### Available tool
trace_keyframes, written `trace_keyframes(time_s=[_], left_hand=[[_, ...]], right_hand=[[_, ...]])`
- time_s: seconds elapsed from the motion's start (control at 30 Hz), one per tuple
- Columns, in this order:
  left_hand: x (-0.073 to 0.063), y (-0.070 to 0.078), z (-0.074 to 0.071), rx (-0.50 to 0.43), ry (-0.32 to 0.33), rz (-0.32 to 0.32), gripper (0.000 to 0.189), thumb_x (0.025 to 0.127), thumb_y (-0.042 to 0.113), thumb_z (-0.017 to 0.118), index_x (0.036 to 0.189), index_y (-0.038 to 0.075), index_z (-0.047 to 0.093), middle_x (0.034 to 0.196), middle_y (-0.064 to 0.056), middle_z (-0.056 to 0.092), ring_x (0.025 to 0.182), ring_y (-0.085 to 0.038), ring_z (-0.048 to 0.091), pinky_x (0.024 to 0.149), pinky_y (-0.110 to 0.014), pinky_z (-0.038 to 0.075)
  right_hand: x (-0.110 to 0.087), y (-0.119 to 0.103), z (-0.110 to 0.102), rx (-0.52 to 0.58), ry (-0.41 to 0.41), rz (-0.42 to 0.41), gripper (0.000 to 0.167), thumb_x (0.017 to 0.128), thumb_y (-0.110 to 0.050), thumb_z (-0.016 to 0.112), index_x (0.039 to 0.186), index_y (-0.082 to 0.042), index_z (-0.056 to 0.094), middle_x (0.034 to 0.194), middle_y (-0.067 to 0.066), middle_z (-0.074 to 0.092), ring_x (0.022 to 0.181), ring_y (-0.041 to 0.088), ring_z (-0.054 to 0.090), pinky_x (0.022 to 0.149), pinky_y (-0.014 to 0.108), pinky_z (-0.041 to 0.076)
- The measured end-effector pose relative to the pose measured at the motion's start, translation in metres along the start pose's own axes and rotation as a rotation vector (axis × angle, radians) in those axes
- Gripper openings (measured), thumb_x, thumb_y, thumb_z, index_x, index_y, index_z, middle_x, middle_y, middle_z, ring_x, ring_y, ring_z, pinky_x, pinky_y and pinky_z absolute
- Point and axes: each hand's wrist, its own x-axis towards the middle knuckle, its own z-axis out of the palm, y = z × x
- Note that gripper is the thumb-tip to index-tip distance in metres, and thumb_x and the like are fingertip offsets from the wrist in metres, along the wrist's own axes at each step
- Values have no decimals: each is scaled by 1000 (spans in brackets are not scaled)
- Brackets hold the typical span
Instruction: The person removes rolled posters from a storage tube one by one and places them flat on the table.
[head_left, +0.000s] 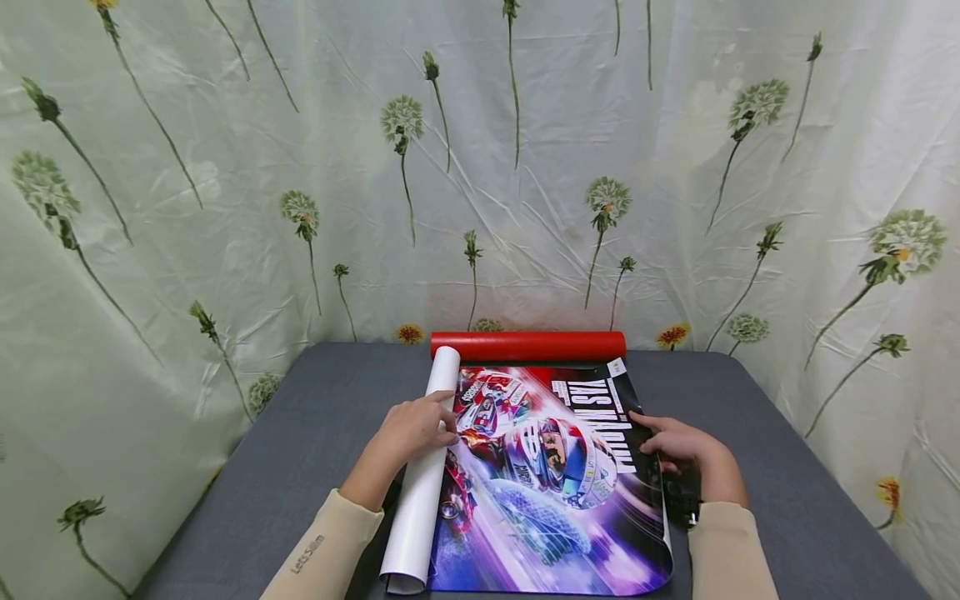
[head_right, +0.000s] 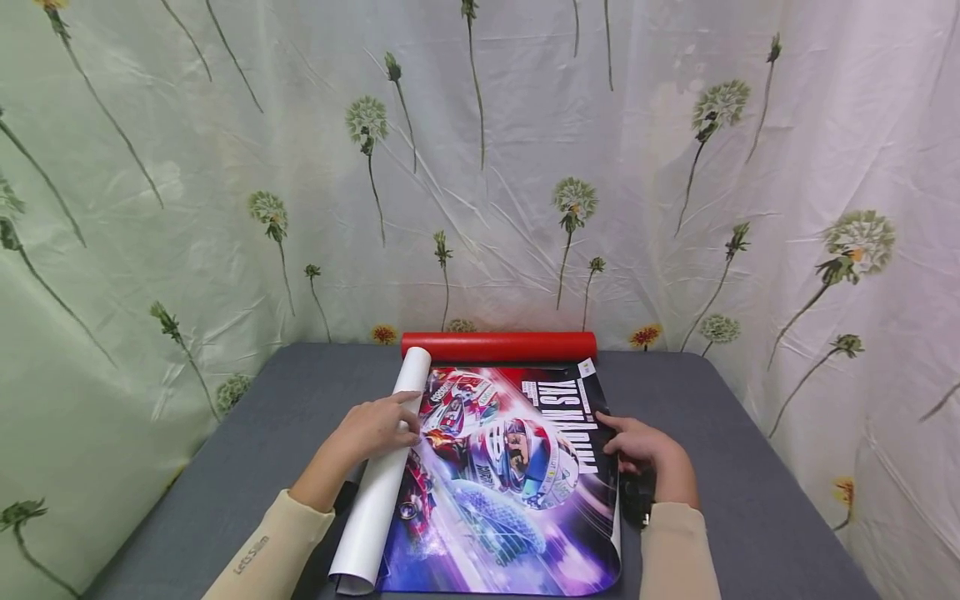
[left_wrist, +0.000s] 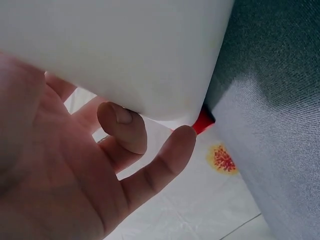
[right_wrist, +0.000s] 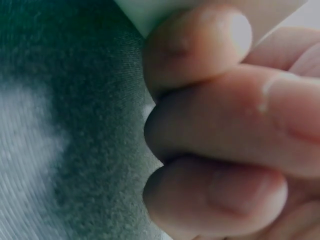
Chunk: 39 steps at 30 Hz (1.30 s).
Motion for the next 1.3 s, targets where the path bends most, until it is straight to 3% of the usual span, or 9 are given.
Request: trace_keyframes(time_s=[0.23, 0.37, 0.5, 0.6, 0.73, 0.83, 0.93, 1.07, 1.3], left_hand=[[0, -1, -1, 8, -11, 3, 2, 93, 30, 82, 95, 31, 82, 166, 1, 48, 110, -29, 69, 84, -46, 58], [1, -2, -3, 8, -2, 12, 10, 95, 24, 77, 99, 30, 84, 167, 2, 48, 106, -27, 69, 80, -44, 57], [1, -4, -2, -9, 5, 6, 2, 94, 31, 80, 92, 30, 81, 165, 0, 50, 110, -28, 70, 86, -47, 57], [1, -4, -3, -17, 7, 5, 8, 91, 35, 83, 87, 31, 78, 165, -1, 51, 113, -30, 71, 89, -49, 57], [0, -4, -3, -14, 3, 12, 1, 92, 30, 82, 93, 29, 81, 165, -1, 50, 114, -31, 70, 89, -49, 58], [-1, -5, -3, -17, -7, 8, 7, 93, 26, 80, 99, 28, 84, 166, -1, 49, 116, -32, 70, 91, -49, 58], [-1, -6, -4, -17, -15, -3, 8, 94, 27, 79, 100, 28, 84, 167, -1, 48, 117, -31, 69, 92, -49, 58], [0, -6, -4, -23, -23, -16, 4, 92, 33, 82, 95, 30, 81, 167, -2, 48, 113, -31, 69, 89, -47, 58], [0, -8, -7, -17, -35, -20, 7, 91, 28, 82, 97, 29, 82, 168, -5, 45, 114, -33, 68, 89, -51, 58]], right_hand=[[-6, 2, -5, 11, -2, -14, 78, 98, -5, 57, 167, -1, 20, 107, 23, 59, 46, 9, 45, 51, 25, 45], [-8, 3, -8, 2, 9, -6, 78, 98, -5, 56, 166, 0, 20, 114, 24, 58, 46, 10, 44, 51, 26, 45], [-8, 6, -8, -3, 12, 7, 77, 98, -5, 56, 166, 0, 20, 102, 17, 59, 47, 9, 44, 51, 25, 45], [-8, 7, -9, -5, 13, 8, 77, 99, -5, 56, 167, -1, 20, 99, 15, 58, 47, 10, 44, 51, 26, 44], [-8, 7, -10, -7, 17, 12, 77, 99, -5, 56, 167, -1, 20, 95, 14, 56, 47, 9, 44, 51, 25, 44], [-8, 8, -10, -9, 22, 14, 77, 99, -5, 56, 166, 0, 20, 92, 14, 56, 47, 9, 44, 51, 25, 44], [-8, 8, -11, -7, 33, 21, 76, 98, -5, 56, 166, 0, 21, 102, 19, 57, 47, 10, 44, 51, 25, 44], [-8, 8, -11, -4, 48, 38, 76, 98, -5, 57, 166, -1, 22, 102, 19, 56, 47, 10, 45, 51, 25, 44], [-10, 10, -13, -17, 48, 36, 77, 97, -5, 56, 165, 0, 20, 77, 7, 53, 47, 9, 45, 51, 24, 42]])
